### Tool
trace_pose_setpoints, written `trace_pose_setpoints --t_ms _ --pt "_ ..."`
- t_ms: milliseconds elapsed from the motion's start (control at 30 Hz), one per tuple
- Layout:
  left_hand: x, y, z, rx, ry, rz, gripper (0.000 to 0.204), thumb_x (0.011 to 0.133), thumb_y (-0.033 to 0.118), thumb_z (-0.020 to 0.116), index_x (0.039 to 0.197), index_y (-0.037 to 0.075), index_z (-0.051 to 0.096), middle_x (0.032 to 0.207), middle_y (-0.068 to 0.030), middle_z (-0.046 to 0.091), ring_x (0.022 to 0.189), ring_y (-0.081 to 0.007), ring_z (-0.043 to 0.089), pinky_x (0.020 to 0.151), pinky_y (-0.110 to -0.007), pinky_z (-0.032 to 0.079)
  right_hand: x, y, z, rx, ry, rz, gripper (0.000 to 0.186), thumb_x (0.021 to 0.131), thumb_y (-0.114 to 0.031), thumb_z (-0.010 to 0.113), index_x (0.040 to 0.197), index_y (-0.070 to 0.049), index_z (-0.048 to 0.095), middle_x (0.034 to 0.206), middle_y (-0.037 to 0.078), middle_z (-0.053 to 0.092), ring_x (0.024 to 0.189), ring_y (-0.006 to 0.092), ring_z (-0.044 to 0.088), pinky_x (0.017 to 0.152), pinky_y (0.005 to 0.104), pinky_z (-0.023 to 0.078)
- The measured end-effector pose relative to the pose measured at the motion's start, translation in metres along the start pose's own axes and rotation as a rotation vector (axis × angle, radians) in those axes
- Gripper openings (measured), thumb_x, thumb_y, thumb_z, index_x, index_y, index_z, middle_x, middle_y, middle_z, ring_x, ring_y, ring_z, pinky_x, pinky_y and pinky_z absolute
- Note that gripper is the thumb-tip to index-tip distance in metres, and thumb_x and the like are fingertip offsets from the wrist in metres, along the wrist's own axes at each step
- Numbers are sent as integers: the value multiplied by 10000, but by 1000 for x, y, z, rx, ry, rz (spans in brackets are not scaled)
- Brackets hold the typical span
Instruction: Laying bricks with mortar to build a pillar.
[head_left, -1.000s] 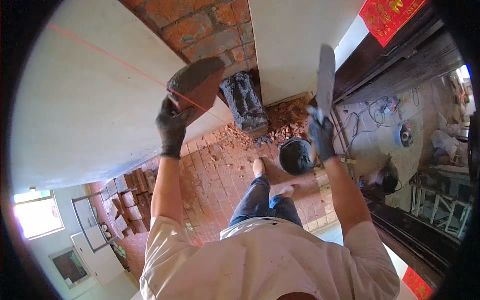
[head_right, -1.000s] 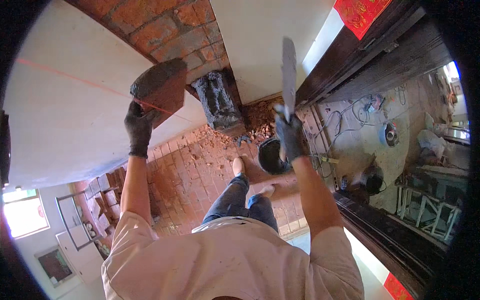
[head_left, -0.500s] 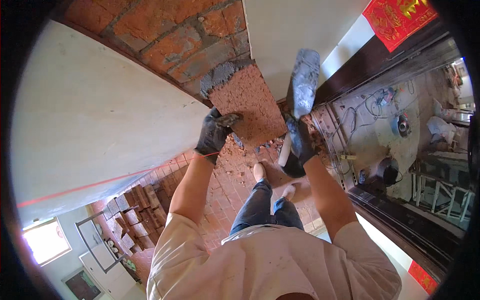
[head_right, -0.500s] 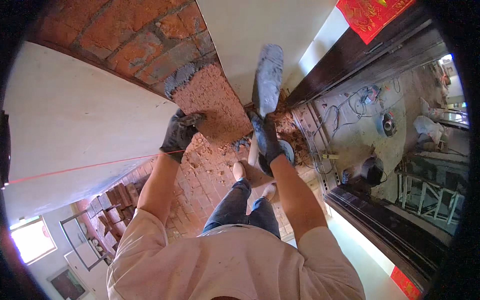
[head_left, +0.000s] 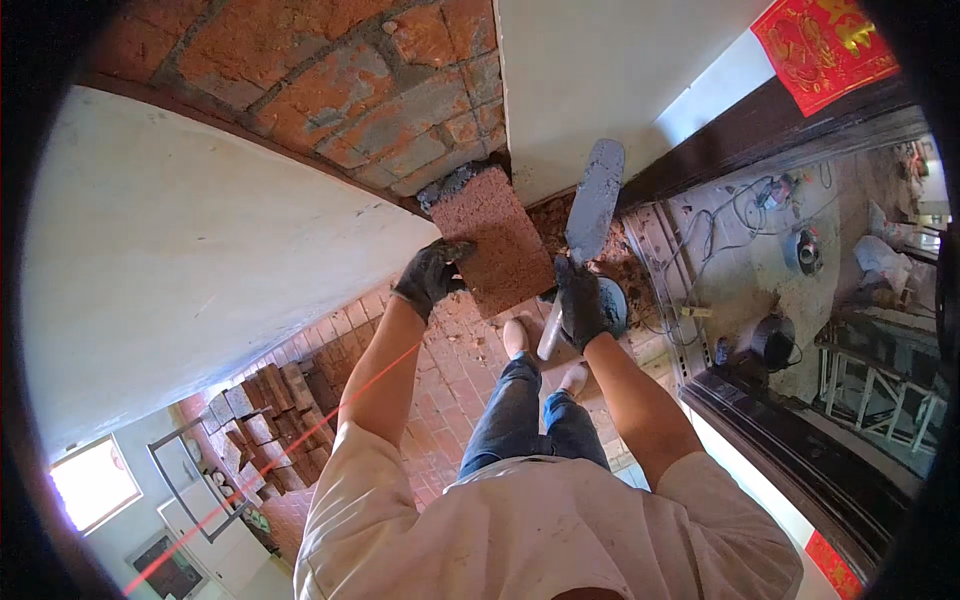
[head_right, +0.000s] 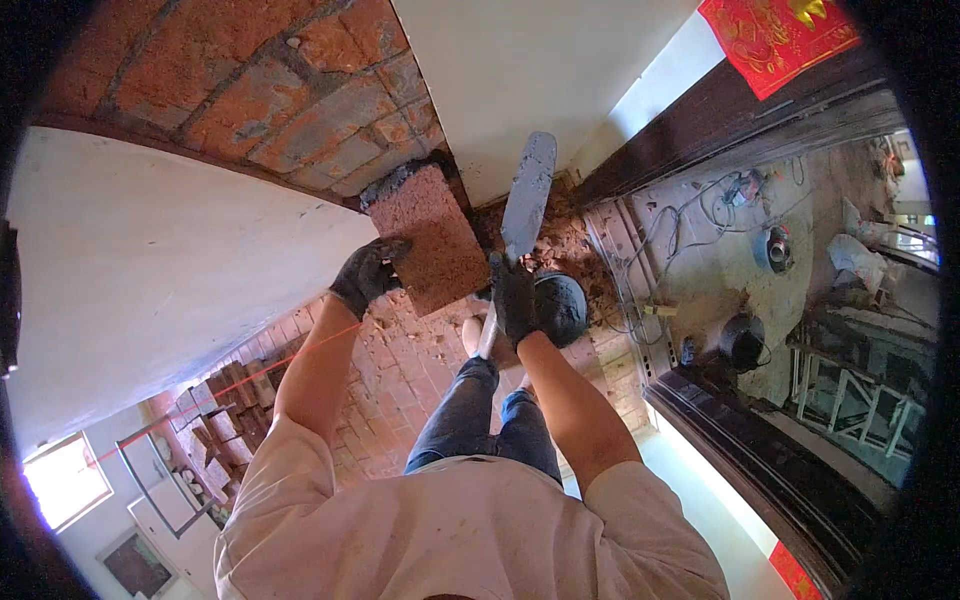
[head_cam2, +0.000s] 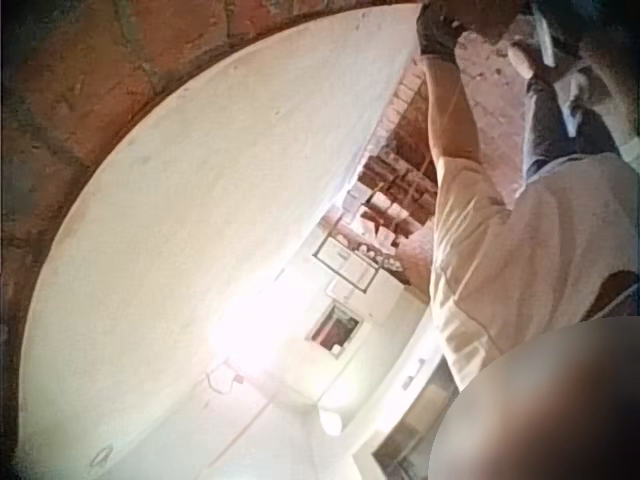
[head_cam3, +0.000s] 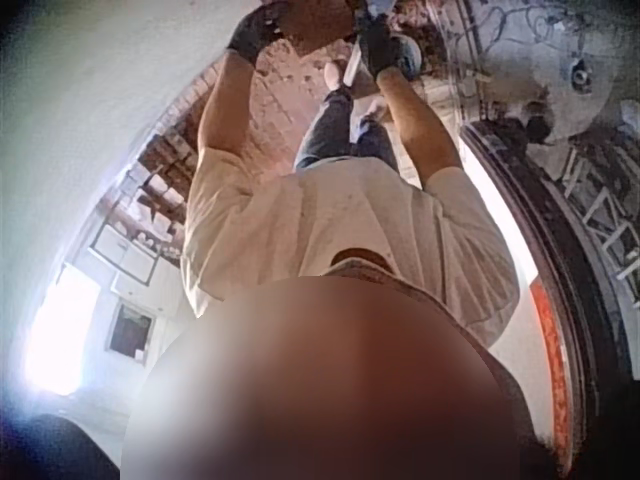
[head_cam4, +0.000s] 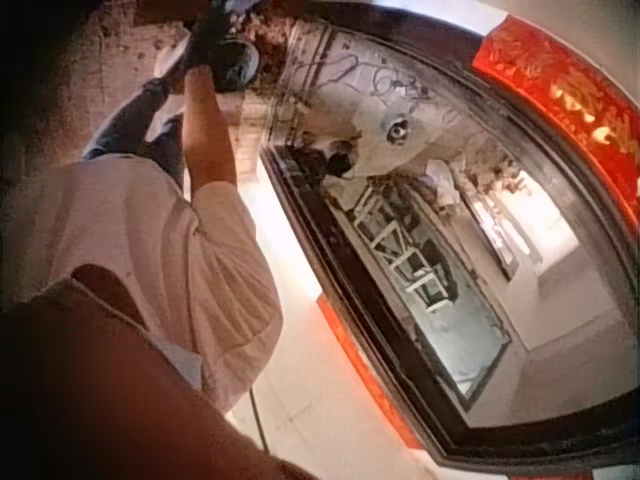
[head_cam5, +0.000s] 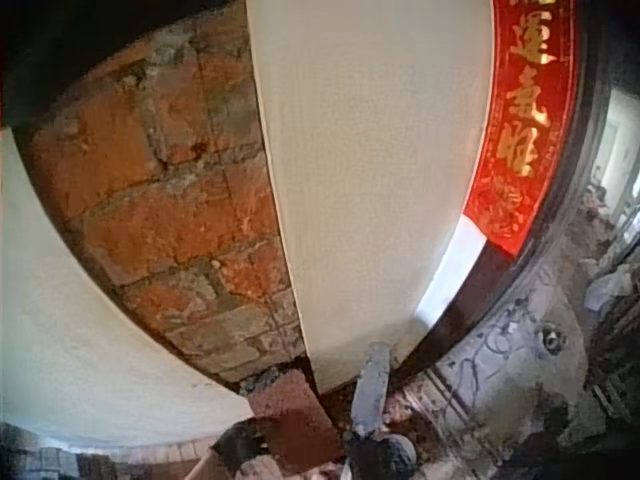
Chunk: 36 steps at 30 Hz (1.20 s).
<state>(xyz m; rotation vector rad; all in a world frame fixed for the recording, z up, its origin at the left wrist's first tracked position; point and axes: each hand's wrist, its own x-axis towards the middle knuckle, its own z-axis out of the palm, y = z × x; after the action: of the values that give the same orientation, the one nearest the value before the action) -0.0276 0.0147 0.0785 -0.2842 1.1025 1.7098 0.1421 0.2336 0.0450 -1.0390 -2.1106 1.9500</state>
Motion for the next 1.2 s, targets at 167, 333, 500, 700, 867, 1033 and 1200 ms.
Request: trace_pose_setpoints --t_ms 167,333,500,700,867,1033,1200 --pt "-2 18 3 74 53 12 287 884 193 542 1152 98 578 1051 -24 625 807 -180 618 670 -363 543 -6 -39 9 73 26 -12 325 922 -326 470 898 -29 600 760 118 590 660 210 541 602 362 432" --pt "3 15 2 79 56 97 236 849 191 595 1058 82 609 965 -45 636 788 -196 635 620 -354 544 -2 -65 14 38 15 145 402 905 -341 524 853 50 599 697 148 609 597 255 598 503 355 463" --pt "16 -1 2 45 367 154 206 814 220 630 953 69 648 789 -35 613 609 -180 573 475 -337 480 5 -51 17 -250 39 17 440 909 -374 505 814 46 597 609 161 578 515 253 579 477 357 455" --pt "15 1 7 542 368 239 222 827 218 615 1038 159 657 856 23 622 762 -144 582 610 -327 507 17 -40 18 -10 -23 114 393 870 -323 527 720 33 597 562 146 539 512 232 579 472 347 452" --pt "17 0 6 329 357 145 224 834 280 626 1026 172 666 874 48 628 744 -110 568 665 -298 476 19 -51 20 76 -65 79 244 788 -204 573 646 -6 576 556 77 536 494 205 571 434 351 447" --pt "51 -22 12 443 384 588 399 793 338 689 983 -7 629 857 -44 632 774 -166 570 703 -314 476 16 -58 19 37 -115 115 164 758 -168 582 700 -15 578 557 48 512 475 172 535 428 330 462" --pt "59 -28 20 252 547 666 339 804 241 680 1022 -4 592 889 -42 620 776 -174 572 706 -297 482 17 -52 23 98 -84 136 136 758 -154 575 716 -25 585 541 27 482 439 165 493 428 338 457"
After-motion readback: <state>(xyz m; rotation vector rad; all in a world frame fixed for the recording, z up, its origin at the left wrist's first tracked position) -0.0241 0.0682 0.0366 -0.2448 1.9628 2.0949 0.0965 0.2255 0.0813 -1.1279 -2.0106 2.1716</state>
